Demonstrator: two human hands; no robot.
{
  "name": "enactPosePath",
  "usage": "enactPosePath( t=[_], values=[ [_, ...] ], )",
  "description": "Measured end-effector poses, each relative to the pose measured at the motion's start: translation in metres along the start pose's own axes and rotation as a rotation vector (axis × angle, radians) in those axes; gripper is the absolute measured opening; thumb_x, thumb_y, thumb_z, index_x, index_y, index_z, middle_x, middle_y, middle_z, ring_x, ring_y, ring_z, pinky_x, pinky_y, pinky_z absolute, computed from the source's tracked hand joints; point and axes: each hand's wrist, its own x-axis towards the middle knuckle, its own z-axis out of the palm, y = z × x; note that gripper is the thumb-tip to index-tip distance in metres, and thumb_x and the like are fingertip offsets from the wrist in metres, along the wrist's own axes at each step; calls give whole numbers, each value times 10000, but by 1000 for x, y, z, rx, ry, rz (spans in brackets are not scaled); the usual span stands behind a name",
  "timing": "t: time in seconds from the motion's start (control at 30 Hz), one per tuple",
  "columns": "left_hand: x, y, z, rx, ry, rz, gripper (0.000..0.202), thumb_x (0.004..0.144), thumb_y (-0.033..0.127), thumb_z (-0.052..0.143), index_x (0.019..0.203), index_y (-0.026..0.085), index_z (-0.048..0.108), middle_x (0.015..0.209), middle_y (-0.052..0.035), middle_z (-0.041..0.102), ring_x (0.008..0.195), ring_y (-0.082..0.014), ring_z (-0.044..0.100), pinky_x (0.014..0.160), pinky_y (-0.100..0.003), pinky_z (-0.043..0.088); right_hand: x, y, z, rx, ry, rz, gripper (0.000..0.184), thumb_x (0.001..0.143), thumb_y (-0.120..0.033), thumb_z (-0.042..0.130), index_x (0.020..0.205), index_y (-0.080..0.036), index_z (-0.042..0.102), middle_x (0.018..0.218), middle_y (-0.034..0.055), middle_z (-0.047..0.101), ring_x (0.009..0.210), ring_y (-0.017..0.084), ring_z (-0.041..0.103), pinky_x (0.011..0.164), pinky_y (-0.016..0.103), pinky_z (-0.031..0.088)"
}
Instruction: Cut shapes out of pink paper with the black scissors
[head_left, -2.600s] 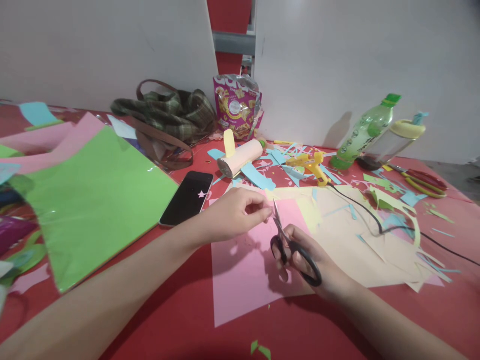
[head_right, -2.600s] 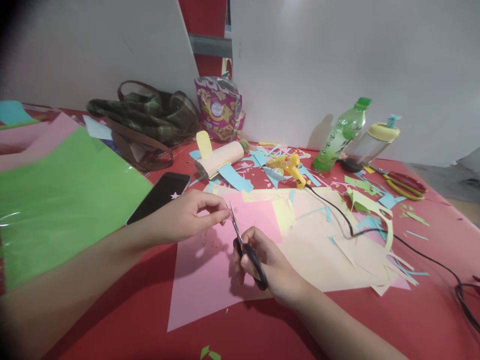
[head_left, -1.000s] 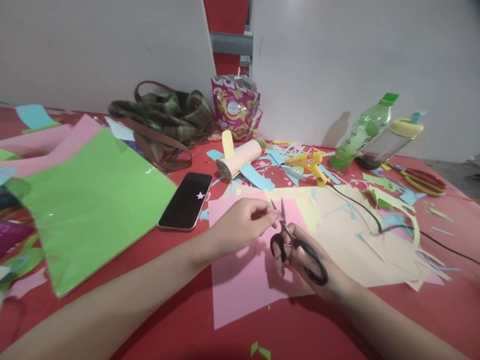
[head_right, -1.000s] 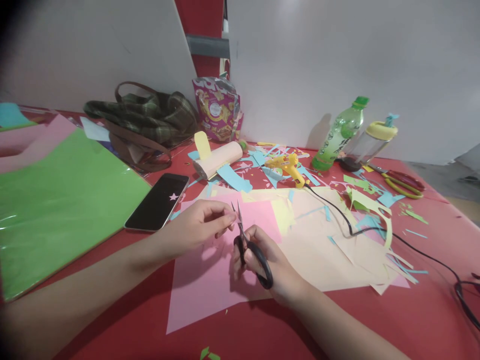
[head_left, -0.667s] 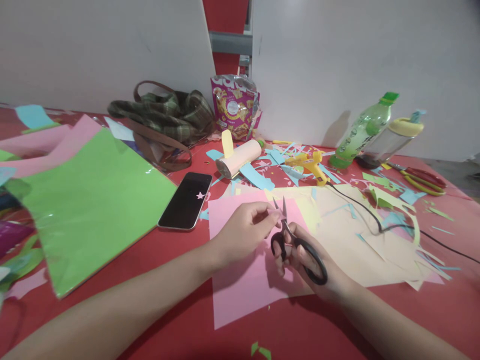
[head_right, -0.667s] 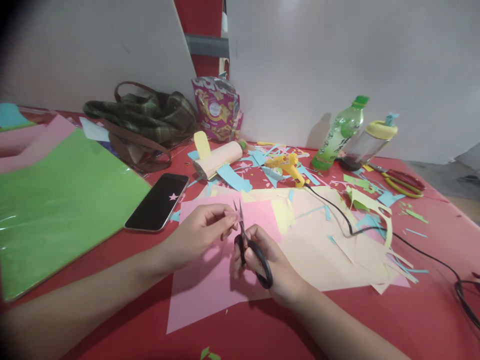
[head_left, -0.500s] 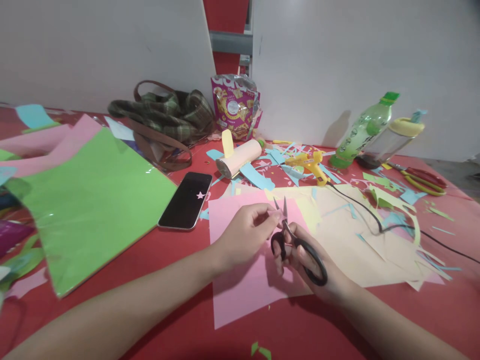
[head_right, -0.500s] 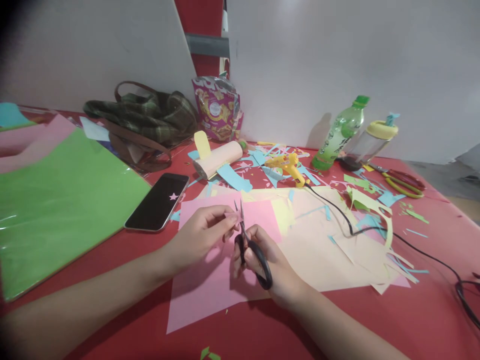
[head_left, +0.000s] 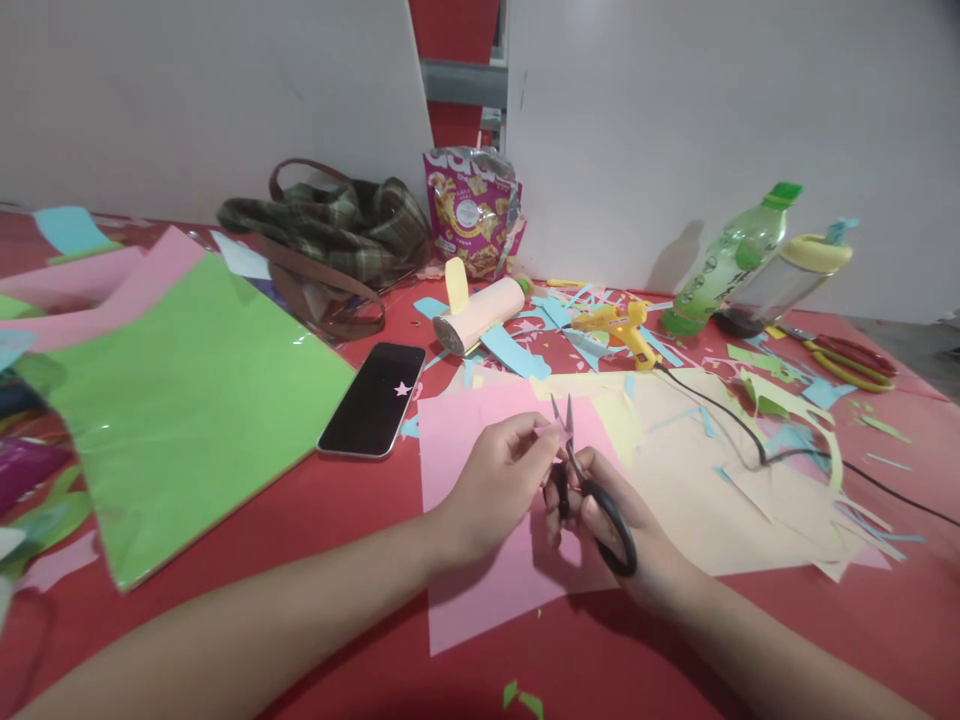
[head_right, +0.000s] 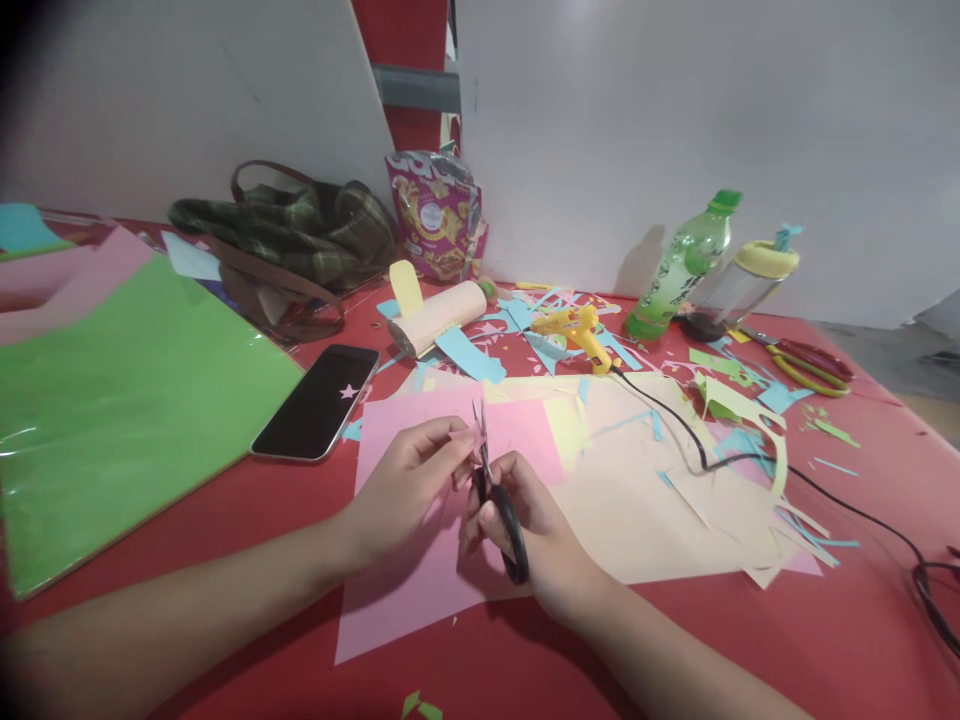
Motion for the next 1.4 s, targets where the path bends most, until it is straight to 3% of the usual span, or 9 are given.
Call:
enactPosePath(
  t=[0.37, 0.63, 0.97, 1.4],
  values=[
    [-1, -5, 5, -16, 37, 9, 265, 799, 284, 364, 561, 168, 379, 462, 55, 435, 428, -66, 432, 455, -204, 357, -2, 2, 0, -51, 23, 8, 229, 757, -383, 503, 791, -211, 355, 689, -10, 494, 596, 108, 484, 589, 267, 356],
    [-2, -5, 4, -69, -24, -25, 265, 811, 290, 343, 574, 172, 363, 464, 60, 437, 397, -60, 425, 412, -193, 349, 0, 2, 0, -70, 42, -1, 237, 753, -390, 503, 783, -211, 349, 678, -13, 496, 588, 106, 488, 584, 268, 368],
    [-1, -3, 3, 9, 10, 22, 270, 803, 265, 367, 550, 170, 363, 458, 55, 439, 440, -66, 432, 463, -195, 353, 0, 0, 1, -60, 36, 9, 218, 763, -368, 498, 783, -207, 353, 691, -12, 494, 604, 103, 499, 578, 262, 376],
    [2, -2, 0, 69, 23, 42, 278, 802, 287, 368, 556, 161, 392, 510, 54, 391, 482, -63, 400, 492, -195, 335, 3, -2, 4, -10, 112, 37, 273, 713, -360, 560, 701, -211, 332, 591, -64, 457, 427, 68, 482, 429, 220, 393]
  ],
)
